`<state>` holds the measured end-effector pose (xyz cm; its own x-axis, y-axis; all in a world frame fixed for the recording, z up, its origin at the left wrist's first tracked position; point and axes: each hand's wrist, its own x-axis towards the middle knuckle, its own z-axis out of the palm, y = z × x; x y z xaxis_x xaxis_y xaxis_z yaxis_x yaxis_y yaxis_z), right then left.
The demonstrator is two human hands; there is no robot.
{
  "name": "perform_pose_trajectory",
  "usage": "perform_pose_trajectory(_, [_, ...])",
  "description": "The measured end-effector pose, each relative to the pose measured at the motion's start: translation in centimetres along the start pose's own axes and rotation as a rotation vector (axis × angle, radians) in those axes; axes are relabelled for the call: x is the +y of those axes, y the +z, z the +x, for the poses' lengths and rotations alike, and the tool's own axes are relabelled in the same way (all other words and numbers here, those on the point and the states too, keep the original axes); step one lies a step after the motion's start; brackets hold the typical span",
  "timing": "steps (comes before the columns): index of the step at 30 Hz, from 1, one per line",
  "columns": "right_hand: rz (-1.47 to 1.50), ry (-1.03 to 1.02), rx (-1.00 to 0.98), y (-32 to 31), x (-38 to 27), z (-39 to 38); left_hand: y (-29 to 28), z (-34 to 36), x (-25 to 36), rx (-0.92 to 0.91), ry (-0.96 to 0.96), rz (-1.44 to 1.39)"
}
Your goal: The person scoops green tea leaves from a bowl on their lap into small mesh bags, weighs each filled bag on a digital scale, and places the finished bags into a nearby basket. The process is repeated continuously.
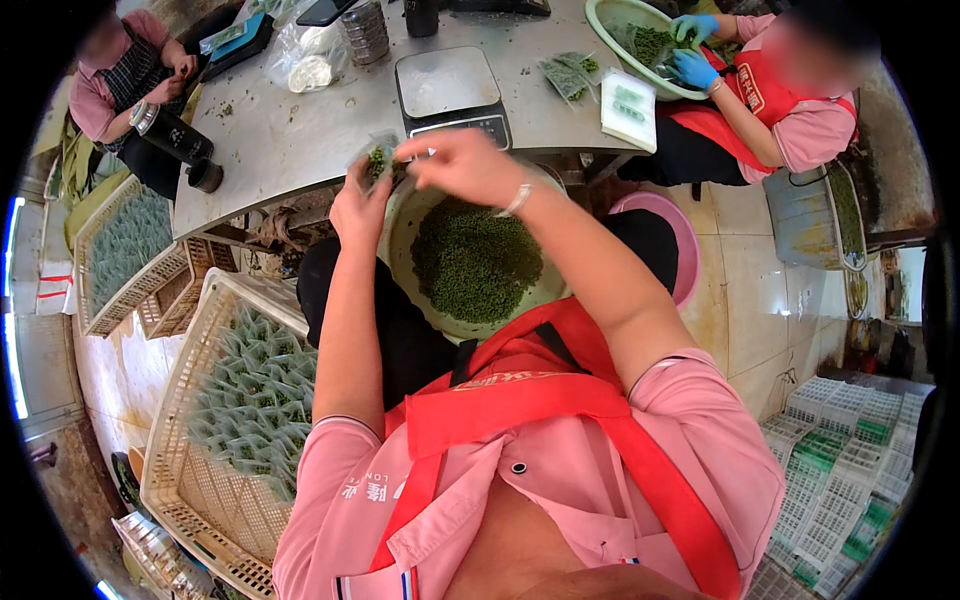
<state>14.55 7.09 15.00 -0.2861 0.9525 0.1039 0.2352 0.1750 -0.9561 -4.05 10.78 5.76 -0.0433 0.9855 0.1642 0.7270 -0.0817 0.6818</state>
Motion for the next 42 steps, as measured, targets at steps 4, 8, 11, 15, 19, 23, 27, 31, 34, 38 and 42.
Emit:
perform_pose_trajectory(4, [-0.171,-0.029,0.752,-9.5,6.1,-0.2,0.0,0.4,0.1,-0.015,-0.081,-0.161])
perform_pose_trajectory(8, [-0.528,0.093,0.947,-19.3,11.4,2.2,0.4,0.6,-0.2,-0.016,-0.087,-0.223])
perform_pose_trajectory(11, [-0.720,0.265,0.811,-22.3,11.9,4.4,0.1,0.6,-0.1,-0.027,-0.094,-0.250])
perform_pose_trajectory(15, [-0.798,0.316,0.800,-25.1,13.3,5.5,0.9,0.9,-0.6,-0.066,-0.081,-0.220])
perform_pose_trajectory(19, [-0.517,0.044,1.002,-18.6,10.0,5.8,0.4,0.5,-0.8,-0.022,-0.049,-0.291])
perform_pose_trajectory(23, [-0.596,-0.298,1.006,-10.0,6.5,5.0,-0.5,0.4,0.2,-0.062,-0.087,-0.264])
perform_pose_trajectory(27, [-0.726,-0.423,0.806,-2.8,7.2,4.9,-0.5,0.1,0.3,-0.065,-0.077,-0.298])
perform_pose_trajectory(31, [-0.360,-0.218,0.672,-1.9,7.3,2.2,-0.9,-0.3,0.4,-0.037,-0.028,-0.271])
perform_pose_trajectory(34, [-0.142,-0.182,0.736,-2.3,8.6,0.4,-0.5,0.3,-0.3,-0.073,-0.063,-0.297])
perform_pose_trajectory(38, [-0.344,0.161,0.540,-2.5,8.3,-0.5,-0.2,0.3,-0.1,-0.087,-0.056,-0.332])
perform_pose_trajectory(42, [-0.647,0.207,0.412,-3.2,7.7,1.9,-0.5,-0.1,0.0,-0.059,-0.013,-0.249])
